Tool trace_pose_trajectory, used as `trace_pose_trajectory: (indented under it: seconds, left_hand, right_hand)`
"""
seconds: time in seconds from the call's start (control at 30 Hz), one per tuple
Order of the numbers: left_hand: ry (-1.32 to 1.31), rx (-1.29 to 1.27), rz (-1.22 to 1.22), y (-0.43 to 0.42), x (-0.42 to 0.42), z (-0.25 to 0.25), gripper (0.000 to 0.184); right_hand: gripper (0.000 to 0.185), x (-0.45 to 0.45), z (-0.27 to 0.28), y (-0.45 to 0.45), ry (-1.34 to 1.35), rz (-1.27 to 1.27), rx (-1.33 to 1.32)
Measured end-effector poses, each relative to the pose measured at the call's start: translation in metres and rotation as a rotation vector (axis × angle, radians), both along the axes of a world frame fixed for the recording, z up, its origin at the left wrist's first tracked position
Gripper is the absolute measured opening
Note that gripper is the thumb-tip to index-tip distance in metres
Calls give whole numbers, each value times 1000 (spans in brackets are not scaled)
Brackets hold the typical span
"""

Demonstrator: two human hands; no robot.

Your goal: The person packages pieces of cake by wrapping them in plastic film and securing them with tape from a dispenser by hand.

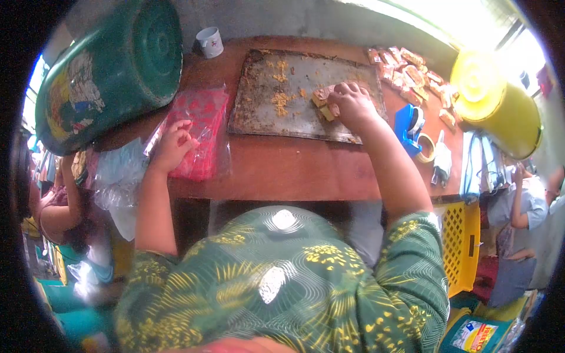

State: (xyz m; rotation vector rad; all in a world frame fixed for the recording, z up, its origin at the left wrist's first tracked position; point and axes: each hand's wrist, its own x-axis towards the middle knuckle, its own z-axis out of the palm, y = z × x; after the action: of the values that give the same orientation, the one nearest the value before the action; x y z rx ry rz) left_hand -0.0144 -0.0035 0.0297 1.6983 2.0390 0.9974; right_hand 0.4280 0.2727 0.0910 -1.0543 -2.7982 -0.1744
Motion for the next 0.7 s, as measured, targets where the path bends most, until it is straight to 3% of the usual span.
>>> trace_pose_trajectory:
  seconds: [0.1,0.23,0.3,0.4,0.53,0.67,0.7]
  left_hand:
    - [-116,-13,-16,1,-8,0,19]
    - [-113,-45,6,12,-26,11,19]
    - [33,-76,-52,12,-13,23,17]
    - [134,-91,-75,10,1,24,18]
    - [146,34,-167,15,-22,16,18]
    - [-243,-197,35,39,-8,40,18]
    - [-444,-121,-42,37,39,66,23]
  right_hand:
    - [44,14,-1,5,417,127,-76]
    - [39,35,-11,-9,1225,-29,-734]
    - [37,48,-1,-41,1599,-136,-1045]
    - [39,74,-11,-72,1847,-210,-1279]
    - [37,113,-26,-91,1767,-412,-1448]
    - [38,130,-24,-113,1682,-280,-1373]
    - [41,133,-26,-114,1691,-226,-1403]
